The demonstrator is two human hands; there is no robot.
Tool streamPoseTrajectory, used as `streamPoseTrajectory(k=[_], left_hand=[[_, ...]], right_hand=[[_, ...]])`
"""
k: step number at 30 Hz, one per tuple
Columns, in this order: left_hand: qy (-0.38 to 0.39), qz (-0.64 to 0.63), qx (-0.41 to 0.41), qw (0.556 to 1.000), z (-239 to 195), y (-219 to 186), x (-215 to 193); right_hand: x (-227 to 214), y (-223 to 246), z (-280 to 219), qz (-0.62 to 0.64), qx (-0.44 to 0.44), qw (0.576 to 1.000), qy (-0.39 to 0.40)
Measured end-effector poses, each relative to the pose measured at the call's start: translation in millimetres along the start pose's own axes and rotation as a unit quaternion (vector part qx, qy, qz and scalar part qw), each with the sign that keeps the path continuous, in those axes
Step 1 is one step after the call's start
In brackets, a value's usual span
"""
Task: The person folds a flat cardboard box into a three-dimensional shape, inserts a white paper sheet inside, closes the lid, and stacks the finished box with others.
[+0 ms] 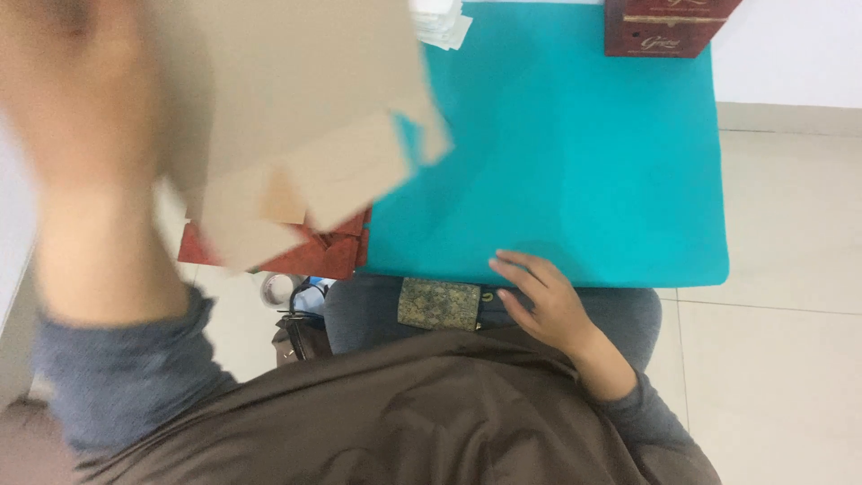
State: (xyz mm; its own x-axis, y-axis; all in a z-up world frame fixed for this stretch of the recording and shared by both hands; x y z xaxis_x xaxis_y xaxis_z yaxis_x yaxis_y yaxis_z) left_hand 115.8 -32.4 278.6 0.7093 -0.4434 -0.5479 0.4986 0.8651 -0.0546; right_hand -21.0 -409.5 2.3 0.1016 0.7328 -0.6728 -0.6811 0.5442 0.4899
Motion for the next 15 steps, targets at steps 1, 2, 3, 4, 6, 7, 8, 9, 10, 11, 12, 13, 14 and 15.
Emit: streamPoseTrajectory(k=[1,2,3,4,6,7,8,9,10,11,12,13,14,15], left_hand=[[0.0,-0.002,0.002,1.0,-2.2,2.9,34.0],[-0.062,-0.022,-0.061,0.996,-1.8,10.0,61.5],[-0.122,-0.044,-0.124,0.984,-2.5,17.7,89.1],[-0.123,-0.047,-0.12,0.984,-28.9,12.2,120.8],[-0.178,-0.231,-0.274,0.916,-87.7,15.1,189.4],[-0.178,-0.236,-0.27,0.916,-103.3,-19.9,187.1],[-0.168,-0.309,-0.356,0.866,-123.0,-50.9,192.7],[-0.152,-0.378,-0.436,0.803,-143.8,-82.8,199.4],[-0.15,-0.383,-0.436,0.8,-155.3,-101.3,192.1],[-0.143,-0.402,-0.466,0.775,-169.3,-118.0,186.9],[-0.134,-0.416,-0.495,0.751,-184.6,-132.8,179.3],[-0.131,-0.419,-0.495,0.75,-191.4,-140.0,173.0],[-0.094,-0.433,-0.515,0.734,-200.9,-147.5,168.1],[-0.055,-0.446,-0.534,0.716,-210.9,-154.7,162.9]], right_hand=[[-0.2,-0.7,3.1,-0.001,0.002,1.0,-0.001],[-0.2,-4.7,7.4,0.054,0.057,0.997,0.007],[0.6,-8.1,11.7,0.11,0.111,0.988,0.015],[2.3,-9.6,11.8,0.107,0.112,0.988,0.01],[7.4,-23.4,10.3,0.33,0.213,0.919,-0.031],[4.5,-21.8,10.2,0.327,0.213,0.92,-0.036],[1.2,-24.4,8.4,0.357,0.251,0.899,-0.038],[-1.4,-27.2,6.9,0.387,0.289,0.875,-0.041],[-7.5,-27.1,3.2,0.382,0.291,0.876,-0.044],[-10.8,-28.6,-1.5,0.388,0.322,0.863,-0.034],[-11.1,-28.7,-6.2,0.398,0.352,0.847,-0.024],[-12.8,-30.1,-10.5,0.397,0.354,0.847,-0.027],[-12.1,-30.8,-16.0,0.4,0.373,0.837,-0.014],[-10.8,-31.1,-21.5,0.403,0.391,0.827,-0.001]])
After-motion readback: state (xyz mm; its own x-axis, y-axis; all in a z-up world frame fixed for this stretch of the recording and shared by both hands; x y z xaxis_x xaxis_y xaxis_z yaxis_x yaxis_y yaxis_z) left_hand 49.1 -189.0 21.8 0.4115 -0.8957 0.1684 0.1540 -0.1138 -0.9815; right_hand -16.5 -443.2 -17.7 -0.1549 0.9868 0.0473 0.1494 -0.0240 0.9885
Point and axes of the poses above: each hand's wrist, its own z-axis towards the middle knuckle, its own x-axis out of the palm, y = z × x, the point moved 4 cm from there along z, towards the middle knuckle, and after that the axes turned 3 degrees about x, right-handed, at the moved point
